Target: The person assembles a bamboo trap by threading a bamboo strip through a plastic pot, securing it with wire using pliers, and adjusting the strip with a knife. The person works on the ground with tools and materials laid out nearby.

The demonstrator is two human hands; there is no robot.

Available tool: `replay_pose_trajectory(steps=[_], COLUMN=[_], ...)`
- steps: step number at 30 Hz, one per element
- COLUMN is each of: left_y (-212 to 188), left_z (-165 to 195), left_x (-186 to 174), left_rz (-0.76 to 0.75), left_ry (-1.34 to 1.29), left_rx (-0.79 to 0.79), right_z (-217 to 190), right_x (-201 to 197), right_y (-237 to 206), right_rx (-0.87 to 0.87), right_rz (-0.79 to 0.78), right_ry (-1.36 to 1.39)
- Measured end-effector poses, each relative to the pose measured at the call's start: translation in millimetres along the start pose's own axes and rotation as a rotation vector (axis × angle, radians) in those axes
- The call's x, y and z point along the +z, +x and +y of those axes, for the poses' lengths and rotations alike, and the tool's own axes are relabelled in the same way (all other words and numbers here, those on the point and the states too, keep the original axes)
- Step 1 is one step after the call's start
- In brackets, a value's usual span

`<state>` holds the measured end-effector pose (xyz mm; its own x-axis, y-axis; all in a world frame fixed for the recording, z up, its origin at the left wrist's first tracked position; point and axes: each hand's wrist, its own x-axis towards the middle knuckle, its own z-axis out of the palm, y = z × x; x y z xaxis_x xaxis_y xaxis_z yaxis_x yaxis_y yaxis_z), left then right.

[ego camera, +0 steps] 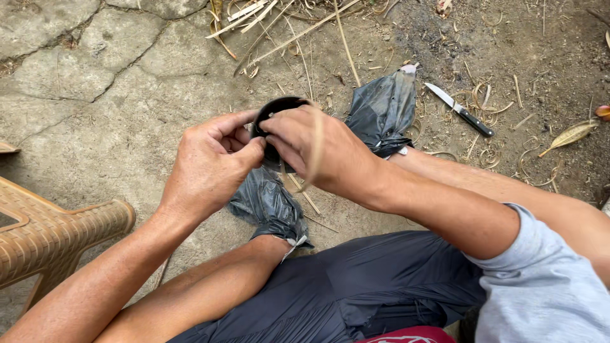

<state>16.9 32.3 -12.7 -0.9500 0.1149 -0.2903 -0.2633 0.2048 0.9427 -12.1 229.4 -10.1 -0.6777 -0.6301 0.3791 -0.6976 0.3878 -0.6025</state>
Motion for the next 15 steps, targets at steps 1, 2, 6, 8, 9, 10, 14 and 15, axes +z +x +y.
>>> replay_pose_trajectory(steps=[1,2,6,8,9,10,14,15], left_y=[-1,-1,-1,-1,-2,-3,-4,-3], left_z=[-2,-4,-8,-8,-7,-6,-3,-2], left_x=[-1,-2,-4,-4,-5,-6,-7,-7], left_rz=[0.021,0.041,0.036,0.029,0.032,0.030,-0.005,-0.016], left_ry=[0.051,0.100,0.115,0.161,0.188,0.223,0.255,0.240], left_rx=[0.006,0.009,-0.013,0.010,0.021,0.053,0.103,0.101], right_z=[4,8,16,18,19,20,22,23], right_x=[7,12,26,26,24,22,17,16], right_y=[2,2,-4,-4,-4,-4,-4,-3], right_rx=[0.093,0.188,0.072,-0.043,-0.082,-0.122,-0.210,-0.212], right_rz=[-0.031,-0.066,-0.007,0.001,0.003,0.006,-0.013,-0.023], right_ry=[0.054,0.109,0.067,-0.001,-0.036,-0.067,-0.147,-0.147])
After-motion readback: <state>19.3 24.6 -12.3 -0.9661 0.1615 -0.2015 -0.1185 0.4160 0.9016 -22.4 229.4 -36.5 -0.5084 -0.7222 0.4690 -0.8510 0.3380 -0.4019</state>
